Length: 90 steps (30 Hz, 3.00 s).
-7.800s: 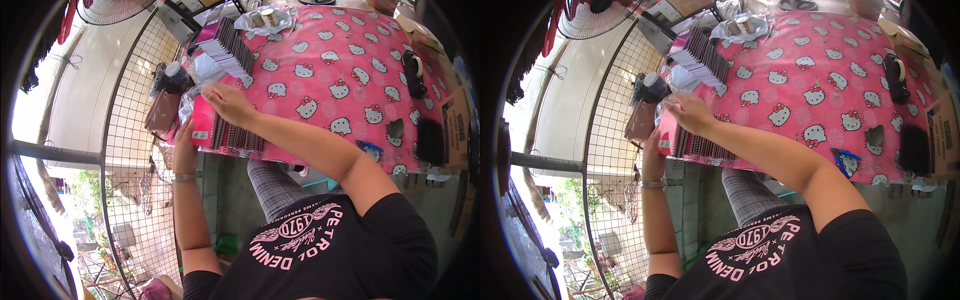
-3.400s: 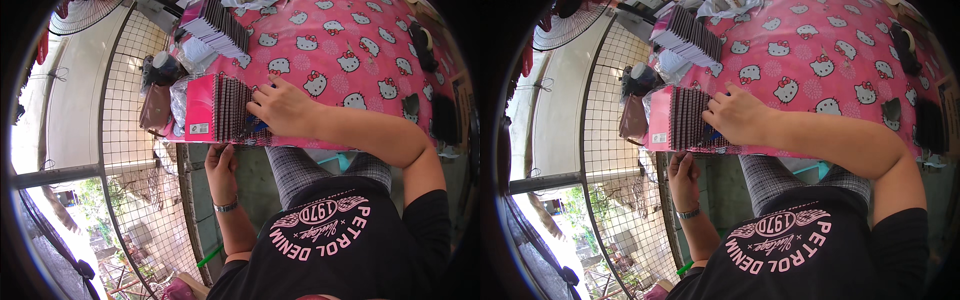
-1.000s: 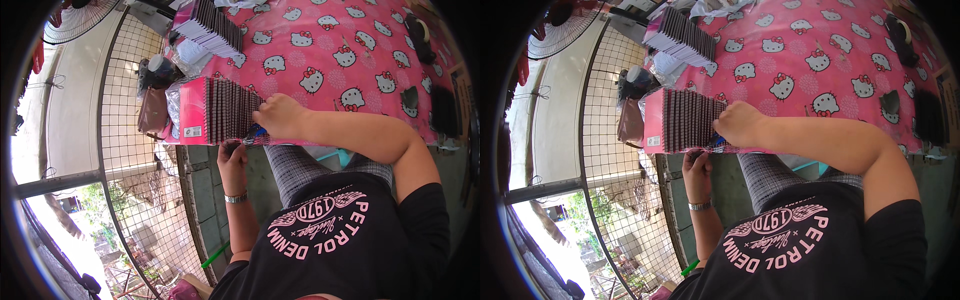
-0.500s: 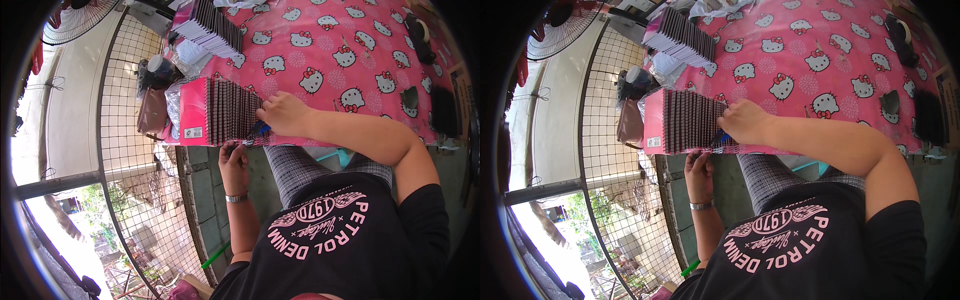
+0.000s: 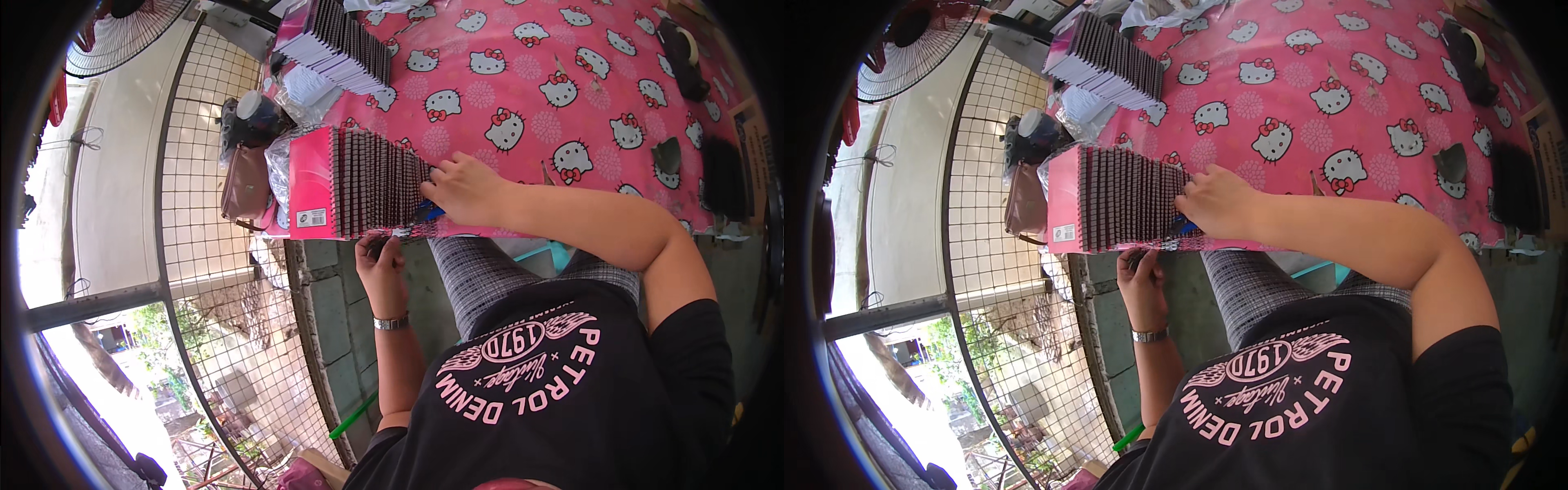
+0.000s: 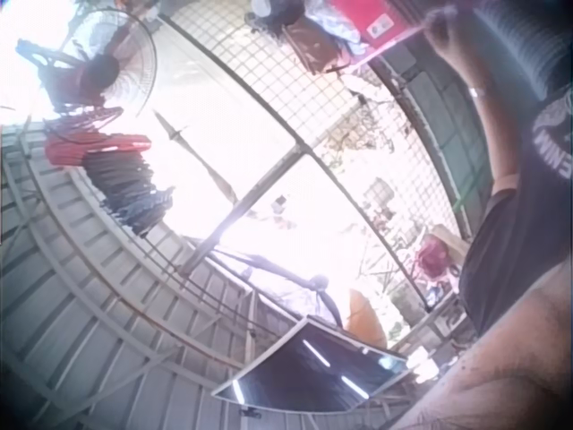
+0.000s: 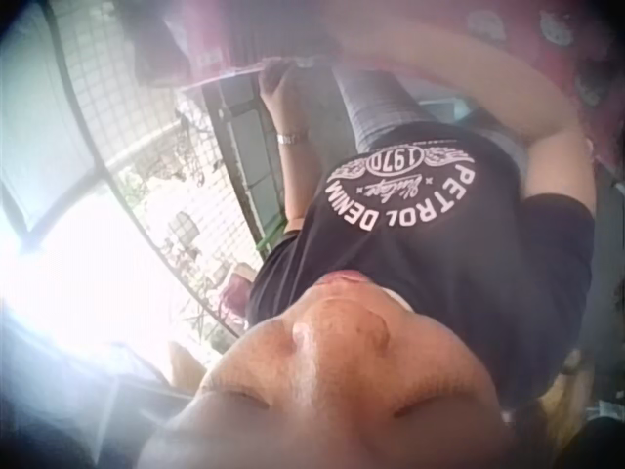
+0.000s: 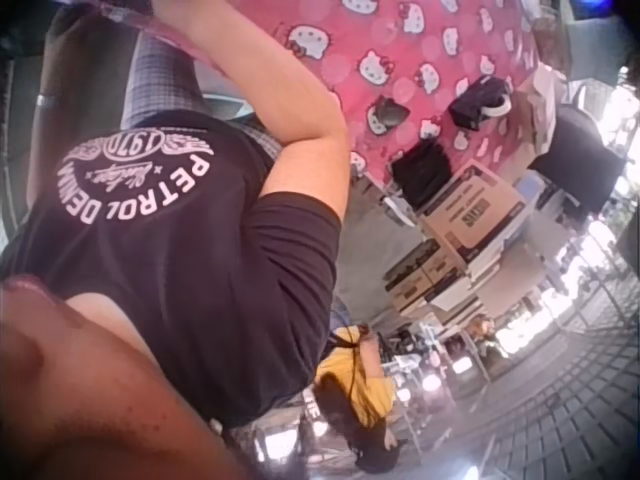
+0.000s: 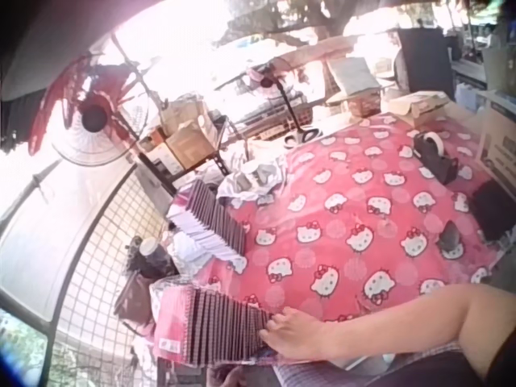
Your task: The person trims the spiral binding of notebooks using a pair of shears and places notebooks into a cardboard box.
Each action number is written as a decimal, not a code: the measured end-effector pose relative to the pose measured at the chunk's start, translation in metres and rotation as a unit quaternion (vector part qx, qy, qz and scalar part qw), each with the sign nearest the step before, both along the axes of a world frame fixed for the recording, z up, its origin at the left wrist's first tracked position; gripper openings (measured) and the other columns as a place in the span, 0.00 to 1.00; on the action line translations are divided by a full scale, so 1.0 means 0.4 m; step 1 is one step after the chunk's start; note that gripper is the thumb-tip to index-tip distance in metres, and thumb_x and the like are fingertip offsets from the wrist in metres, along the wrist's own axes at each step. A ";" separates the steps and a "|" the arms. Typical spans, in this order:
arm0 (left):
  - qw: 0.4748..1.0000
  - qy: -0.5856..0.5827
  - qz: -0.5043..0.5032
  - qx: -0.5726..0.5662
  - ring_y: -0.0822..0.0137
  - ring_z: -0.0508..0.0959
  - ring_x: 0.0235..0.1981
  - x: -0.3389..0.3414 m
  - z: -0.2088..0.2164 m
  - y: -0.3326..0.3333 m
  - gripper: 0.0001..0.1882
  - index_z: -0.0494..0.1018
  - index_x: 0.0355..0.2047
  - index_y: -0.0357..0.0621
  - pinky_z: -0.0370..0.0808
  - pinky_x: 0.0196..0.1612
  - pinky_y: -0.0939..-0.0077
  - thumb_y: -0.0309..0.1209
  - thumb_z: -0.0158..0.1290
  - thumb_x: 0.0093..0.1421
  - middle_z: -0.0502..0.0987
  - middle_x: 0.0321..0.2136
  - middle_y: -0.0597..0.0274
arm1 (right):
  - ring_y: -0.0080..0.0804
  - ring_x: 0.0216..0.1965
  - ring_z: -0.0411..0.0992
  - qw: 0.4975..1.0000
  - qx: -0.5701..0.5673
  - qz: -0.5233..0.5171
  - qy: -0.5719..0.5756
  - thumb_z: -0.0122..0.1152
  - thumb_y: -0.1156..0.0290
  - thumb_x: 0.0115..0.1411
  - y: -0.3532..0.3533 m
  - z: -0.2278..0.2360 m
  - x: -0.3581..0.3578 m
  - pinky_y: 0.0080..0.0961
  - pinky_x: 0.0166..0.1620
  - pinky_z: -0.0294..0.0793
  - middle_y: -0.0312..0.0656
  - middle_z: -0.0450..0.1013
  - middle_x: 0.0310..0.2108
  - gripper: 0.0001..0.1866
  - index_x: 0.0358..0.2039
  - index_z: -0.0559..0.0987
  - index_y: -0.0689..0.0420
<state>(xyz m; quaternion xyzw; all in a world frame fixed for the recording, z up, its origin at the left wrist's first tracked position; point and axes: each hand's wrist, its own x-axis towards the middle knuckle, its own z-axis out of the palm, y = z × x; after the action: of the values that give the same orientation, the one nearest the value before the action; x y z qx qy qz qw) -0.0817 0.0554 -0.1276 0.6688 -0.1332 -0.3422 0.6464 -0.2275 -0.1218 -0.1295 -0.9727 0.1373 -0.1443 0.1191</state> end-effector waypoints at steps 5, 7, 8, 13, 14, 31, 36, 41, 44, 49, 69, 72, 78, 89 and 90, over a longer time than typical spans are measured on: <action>0.994 0.111 0.008 -0.016 0.78 0.69 0.19 -0.005 -0.013 -0.021 0.17 0.65 0.41 0.46 0.62 0.20 0.84 0.18 0.58 0.56 0.71 0.24 0.69 | 0.36 0.40 0.75 0.994 -0.097 0.010 -0.052 0.56 0.68 0.55 0.011 -0.012 0.020 0.35 0.43 0.70 0.40 0.77 0.33 0.07 0.33 0.77 0.55; 0.997 0.065 -0.029 0.002 0.77 0.70 0.19 -0.001 -0.030 -0.013 0.17 0.65 0.41 0.46 0.63 0.20 0.84 0.18 0.58 0.57 0.72 0.24 0.68 | 0.36 0.41 0.75 0.999 -0.043 0.022 0.012 0.56 0.67 0.55 0.018 0.009 0.027 0.36 0.43 0.70 0.40 0.77 0.34 0.08 0.33 0.77 0.55; 0.998 0.042 -0.048 0.012 0.77 0.70 0.20 0.002 -0.038 -0.008 0.17 0.65 0.41 0.47 0.64 0.20 0.84 0.18 0.58 0.57 0.72 0.24 0.68 | 0.35 0.41 0.75 0.998 0.002 0.026 0.049 0.56 0.67 0.55 0.018 0.020 0.029 0.36 0.43 0.70 0.40 0.77 0.35 0.08 0.34 0.77 0.55; 0.996 0.087 -0.023 -0.013 0.76 0.71 0.21 0.015 -0.045 -0.001 0.17 0.65 0.42 0.47 0.66 0.22 0.83 0.18 0.58 0.57 0.73 0.26 0.67 | 0.36 0.38 0.75 0.999 0.023 0.007 0.045 0.55 0.67 0.56 0.003 0.000 0.006 0.36 0.43 0.70 0.41 0.76 0.32 0.08 0.33 0.78 0.55; 0.994 0.109 -0.011 -0.022 0.76 0.71 0.21 0.016 -0.045 0.000 0.17 0.65 0.42 0.47 0.66 0.22 0.83 0.17 0.58 0.57 0.73 0.26 0.66 | 0.37 0.37 0.75 1.000 -0.020 0.005 -0.019 0.54 0.67 0.56 0.000 -0.017 0.001 0.36 0.43 0.71 0.41 0.76 0.31 0.08 0.33 0.78 0.55; 0.991 0.130 0.007 -0.019 0.76 0.72 0.19 -0.011 -0.069 -0.025 0.14 0.66 0.39 0.45 0.63 0.19 0.83 0.19 0.58 0.58 0.74 0.25 0.66 | 0.37 0.39 0.76 0.993 -0.093 -0.003 -0.075 0.54 0.67 0.56 -0.001 -0.066 0.012 0.35 0.43 0.70 0.39 0.76 0.30 0.07 0.32 0.78 0.54; 0.997 0.073 -0.038 -0.007 0.76 0.72 0.21 0.007 -0.090 -0.006 0.17 0.65 0.42 0.45 0.65 0.19 0.82 0.18 0.58 0.57 0.74 0.27 0.65 | 0.36 0.40 0.75 0.992 0.059 0.011 0.114 0.55 0.66 0.56 0.013 -0.025 0.031 0.35 0.43 0.70 0.38 0.76 0.31 0.07 0.32 0.78 0.53; 0.989 0.146 0.006 -0.011 0.76 0.72 0.20 0.002 -0.071 -0.015 0.18 0.64 0.41 0.46 0.65 0.20 0.83 0.17 0.59 0.56 0.74 0.26 0.66 | 0.38 0.35 0.77 0.996 -0.047 -0.016 -0.068 0.55 0.67 0.55 -0.017 -0.078 -0.006 0.35 0.42 0.72 0.40 0.77 0.29 0.07 0.31 0.79 0.54; 0.993 0.121 -0.002 0.006 0.75 0.71 0.19 -0.015 -0.084 -0.027 0.19 0.63 0.42 0.46 0.64 0.19 0.83 0.17 0.59 0.55 0.74 0.25 0.66 | 0.39 0.35 0.77 0.992 -0.096 0.003 -0.087 0.55 0.67 0.55 -0.005 -0.087 0.006 0.36 0.42 0.71 0.41 0.77 0.29 0.07 0.31 0.78 0.54; 0.998 0.048 -0.033 0.040 0.76 0.72 0.20 -0.013 -0.105 -0.020 0.21 0.63 0.43 0.46 0.65 0.20 0.84 0.17 0.60 0.55 0.74 0.27 0.66 | 0.36 0.39 0.75 0.990 0.066 0.011 0.123 0.57 0.67 0.55 0.002 -0.047 0.024 0.38 0.45 0.70 0.38 0.75 0.31 0.07 0.33 0.77 0.54; 0.994 0.109 -0.019 0.014 0.75 0.73 0.22 -0.010 -0.135 -0.021 0.21 0.63 0.41 0.47 0.67 0.22 0.80 0.17 0.61 0.53 0.74 0.27 0.67 | 0.37 0.37 0.78 0.987 -0.103 -0.025 -0.119 0.55 0.69 0.55 -0.012 -0.125 -0.006 0.35 0.43 0.73 0.39 0.80 0.29 0.07 0.29 0.81 0.54; 0.996 0.081 -0.028 0.032 0.74 0.73 0.22 -0.019 -0.143 -0.030 0.21 0.64 0.42 0.47 0.67 0.23 0.80 0.17 0.61 0.53 0.75 0.28 0.67 | 0.40 0.36 0.76 0.999 0.019 0.007 0.051 0.58 0.68 0.55 0.007 -0.105 0.020 0.38 0.48 0.71 0.40 0.77 0.29 0.07 0.32 0.80 0.56; 0.996 0.079 -0.004 0.029 0.74 0.73 0.21 -0.005 -0.164 -0.017 0.20 0.64 0.41 0.46 0.67 0.22 0.81 0.18 0.61 0.54 0.75 0.27 0.66 | 0.39 0.37 0.78 0.995 0.060 -0.035 0.070 0.56 0.70 0.54 -0.009 -0.130 -0.012 0.36 0.45 0.73 0.40 0.79 0.30 0.06 0.29 0.81 0.54; 0.998 0.036 -0.041 0.041 0.76 0.70 0.17 -0.031 -0.168 -0.034 0.17 0.65 0.37 0.45 0.65 0.20 0.82 0.19 0.61 0.54 0.72 0.21 0.68 | 0.39 0.38 0.77 0.987 0.087 -0.004 0.136 0.53 0.66 0.58 0.014 -0.126 0.016 0.36 0.46 0.71 0.42 0.78 0.32 0.10 0.36 0.79 0.55; 0.998 0.038 -0.031 0.042 0.76 0.70 0.18 -0.030 -0.169 -0.034 0.16 0.65 0.37 0.45 0.65 0.20 0.82 0.19 0.61 0.54 0.73 0.21 0.68 | 0.39 0.38 0.76 0.981 0.113 -0.005 0.160 0.53 0.66 0.58 0.013 -0.128 0.015 0.35 0.46 0.71 0.42 0.78 0.32 0.10 0.37 0.79 0.55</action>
<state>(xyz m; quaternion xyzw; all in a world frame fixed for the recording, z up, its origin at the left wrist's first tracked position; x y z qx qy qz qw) -0.0935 0.0418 -0.1951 0.6775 -0.1146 -0.3932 0.6109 -0.2216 -0.1167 -0.1807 -0.9627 0.1751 0.0293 0.2043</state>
